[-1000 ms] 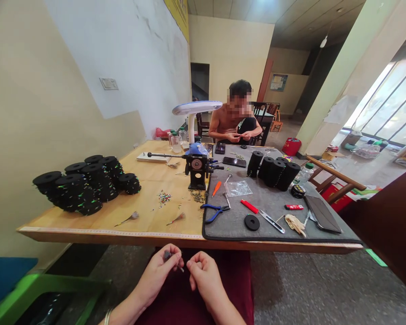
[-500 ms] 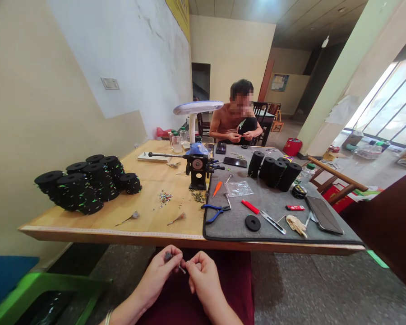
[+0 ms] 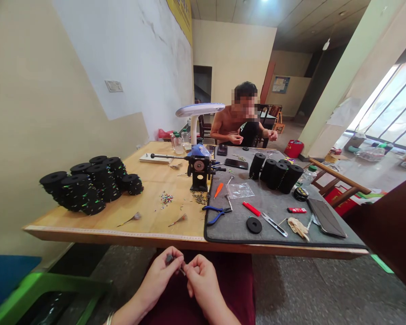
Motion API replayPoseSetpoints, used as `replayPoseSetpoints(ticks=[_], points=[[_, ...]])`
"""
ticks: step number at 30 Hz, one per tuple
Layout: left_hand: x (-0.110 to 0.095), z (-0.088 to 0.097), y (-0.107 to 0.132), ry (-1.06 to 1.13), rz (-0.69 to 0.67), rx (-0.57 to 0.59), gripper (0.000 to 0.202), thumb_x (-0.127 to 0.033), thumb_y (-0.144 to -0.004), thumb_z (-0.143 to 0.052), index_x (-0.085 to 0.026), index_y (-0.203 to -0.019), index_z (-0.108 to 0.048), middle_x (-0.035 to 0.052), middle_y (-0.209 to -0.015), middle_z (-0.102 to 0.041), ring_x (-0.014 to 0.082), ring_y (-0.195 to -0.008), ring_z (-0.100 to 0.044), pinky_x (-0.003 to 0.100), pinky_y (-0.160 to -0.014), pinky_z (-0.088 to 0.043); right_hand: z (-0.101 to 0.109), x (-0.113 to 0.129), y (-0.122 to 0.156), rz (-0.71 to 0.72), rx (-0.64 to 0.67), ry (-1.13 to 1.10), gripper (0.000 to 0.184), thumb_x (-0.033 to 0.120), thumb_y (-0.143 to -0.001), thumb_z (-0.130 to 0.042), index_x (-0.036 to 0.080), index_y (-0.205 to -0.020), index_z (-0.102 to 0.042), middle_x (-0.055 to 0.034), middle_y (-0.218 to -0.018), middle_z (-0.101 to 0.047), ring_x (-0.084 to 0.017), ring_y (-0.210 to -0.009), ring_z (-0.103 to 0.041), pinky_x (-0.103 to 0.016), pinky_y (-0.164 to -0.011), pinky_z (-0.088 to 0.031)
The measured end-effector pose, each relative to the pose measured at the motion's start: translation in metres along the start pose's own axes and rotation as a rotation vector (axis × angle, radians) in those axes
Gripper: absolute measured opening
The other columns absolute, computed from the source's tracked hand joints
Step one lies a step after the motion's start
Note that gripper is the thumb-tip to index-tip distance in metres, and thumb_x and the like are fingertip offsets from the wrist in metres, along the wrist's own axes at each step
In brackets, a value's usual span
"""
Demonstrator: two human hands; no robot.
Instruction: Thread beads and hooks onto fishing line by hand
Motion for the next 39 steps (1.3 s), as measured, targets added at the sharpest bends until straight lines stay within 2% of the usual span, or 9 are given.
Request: replayPoseSetpoints(ticks=[8,22,34,39], points=[[-0.005,0.000,0.002,-0.059,-0.044,0.002,0.019,-0.035,-0.074,-0.064,-0.019,-0.069,-0.055,-0.0026,-0.059,-0.059,0.0138,-0.056,-0.053,0.025,-0.057,-0.043,0.000,-0.002,-0.002,-0.007,0.001,-0.001,0.044,0.060,-0.070,-0.061,0.020,-0.063,-0.044,0.0124,-0.030,-0.037,-0.004,-0.027,-0.025,-0.019,-0.036,-0.014],[-0.028,-0.006,0.010,-0.366,-0.212,0.006,0.015,-0.029,-0.079,-0.058,-0.018,-0.068,-0.057,0.0000,-0.064,-0.061,0.0157,-0.060,-0.055,0.025,-0.059,-0.043,0.003,-0.003,-0.007,0.013,-0.011,-0.024,0.040,0.056,-0.071,-0.061,0.020,-0.066,-0.044,0.0120,-0.031,-0.039,-0.004,-0.029,-0.026,-0.019,-0.037,-0.016],[-0.035,-0.011,0.014,-0.537,-0.277,0.019,0.015,-0.026,-0.080,-0.055,-0.018,-0.071,-0.064,0.0025,-0.068,-0.068,0.0184,-0.065,-0.061,0.026,-0.064,-0.045,0.005,-0.002,-0.007,0.028,-0.024,-0.031,0.034,0.051,-0.074,-0.060,0.020,-0.074,-0.046,0.0129,-0.031,-0.040,-0.005,-0.029,-0.026,-0.019,-0.037,-0.017],[-0.035,-0.011,0.014,-0.533,-0.282,0.030,0.013,-0.025,-0.080,-0.056,-0.018,-0.073,-0.066,0.0033,-0.072,-0.070,0.0188,-0.067,-0.063,0.026,-0.065,-0.045,0.003,0.005,-0.005,0.042,-0.002,-0.066,0.036,0.050,-0.073,-0.061,0.016,-0.083,-0.052,0.0129,-0.033,-0.040,-0.005,-0.029,-0.026,-0.019,-0.037,-0.017]])
Point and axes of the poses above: each hand's wrist, its own y-axis away from the middle knuckle, its own z-axis out of the back of the hand, x = y × z, the point moved 10 cm from there along -y, towards the middle knuckle
